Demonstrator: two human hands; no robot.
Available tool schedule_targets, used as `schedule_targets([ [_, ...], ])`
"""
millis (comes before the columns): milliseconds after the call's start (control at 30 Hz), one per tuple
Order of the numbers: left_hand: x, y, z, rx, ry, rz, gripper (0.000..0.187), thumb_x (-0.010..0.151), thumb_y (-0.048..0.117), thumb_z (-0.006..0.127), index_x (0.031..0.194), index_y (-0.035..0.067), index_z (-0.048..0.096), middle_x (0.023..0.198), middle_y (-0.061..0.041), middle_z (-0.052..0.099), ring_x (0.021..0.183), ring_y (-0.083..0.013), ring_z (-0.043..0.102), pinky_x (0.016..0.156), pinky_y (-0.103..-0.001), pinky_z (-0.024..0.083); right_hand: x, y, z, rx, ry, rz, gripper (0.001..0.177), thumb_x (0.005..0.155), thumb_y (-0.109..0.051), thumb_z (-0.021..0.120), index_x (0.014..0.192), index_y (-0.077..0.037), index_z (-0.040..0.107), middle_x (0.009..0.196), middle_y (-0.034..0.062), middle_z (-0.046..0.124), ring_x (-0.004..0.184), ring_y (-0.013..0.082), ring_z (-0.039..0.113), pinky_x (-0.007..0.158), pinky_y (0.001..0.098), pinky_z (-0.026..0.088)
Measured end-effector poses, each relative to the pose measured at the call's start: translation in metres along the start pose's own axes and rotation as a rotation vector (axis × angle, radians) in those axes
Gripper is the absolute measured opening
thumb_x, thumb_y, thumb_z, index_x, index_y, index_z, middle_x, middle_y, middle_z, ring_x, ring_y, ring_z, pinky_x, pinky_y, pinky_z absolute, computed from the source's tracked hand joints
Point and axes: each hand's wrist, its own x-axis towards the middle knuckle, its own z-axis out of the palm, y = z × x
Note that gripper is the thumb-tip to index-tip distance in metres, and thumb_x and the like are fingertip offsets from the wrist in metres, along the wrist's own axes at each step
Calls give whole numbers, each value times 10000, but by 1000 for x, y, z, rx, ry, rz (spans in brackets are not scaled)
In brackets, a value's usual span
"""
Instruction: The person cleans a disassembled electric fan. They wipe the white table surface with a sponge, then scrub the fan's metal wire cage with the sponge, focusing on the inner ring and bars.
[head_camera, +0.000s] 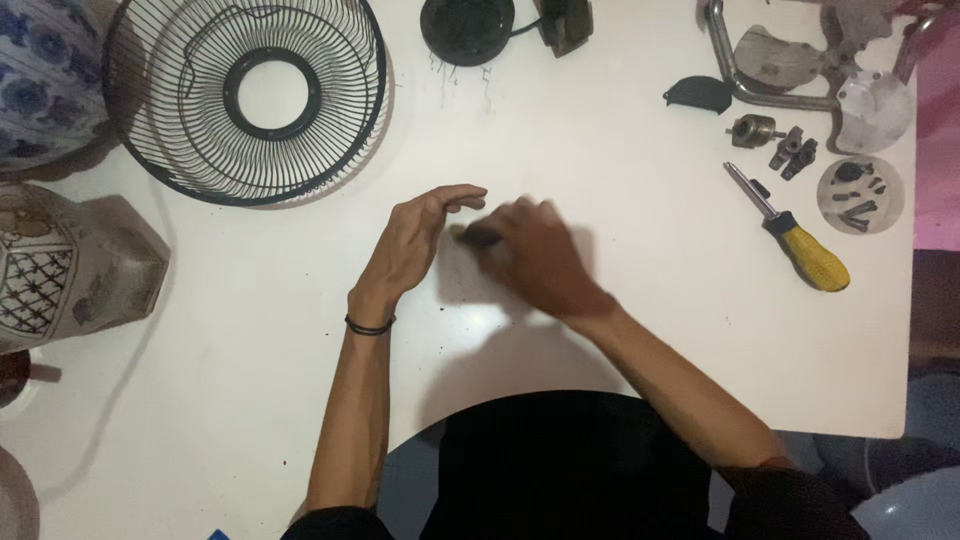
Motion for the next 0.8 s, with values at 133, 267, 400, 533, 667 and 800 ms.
schedule_targets([
  [133,0,-4,-2,25,-13,-16,990,957,800,129,1255,60,716,1102,-140,788,1105,-306,712,1018,-442,534,-2,-5,5,176,-167,-84,280,845,-271,775,1069,-107,740,1022,34,702,989,229,587,867,395,432],
  [267,-4,-7,-1,-9,-34,-46,1019,940,817,106,1227,69,734,1092,-138,788,1075,-296,726,991,-439,531,-4,-8,6,91,-168,36,264,879,-238,736,1125,-144,745,1073,1,721,1002,198,591,874,399,435],
  [400,-7,-7,0,16,-60,-52,1008,959,805,99,1164,79,766,1014,-136,806,1049,-280,736,1016,-403,516,-8,-13,11,63,-199,-108,239,879,-289,740,1099,-197,765,1127,-19,721,1091,226,583,919,416,434],
  [533,-25,-2,-6,-34,-123,-220,948,1012,745,158,1261,78,784,965,-218,755,904,-413,616,841,-490,484,-11,-15,13,66,-189,91,324,881,-280,726,1182,-162,732,1274,3,663,1028,222,579,936,399,444],
  [667,-42,1,-4,-100,-92,-85,976,985,779,154,1179,24,743,1072,-167,783,1086,-315,733,1023,-419,536,-19,-23,16,111,-296,-77,269,912,-288,714,1170,-219,751,1208,-62,689,1135,203,590,1004,403,438],
  [800,-51,-2,0,-99,-36,-151,994,897,781,136,1165,56,759,1092,-135,790,1094,-288,753,902,-408,624,-22,-31,17,104,-282,-65,346,858,-203,696,1199,-215,750,1316,8,655,1093,237,573,982,404,440],
])
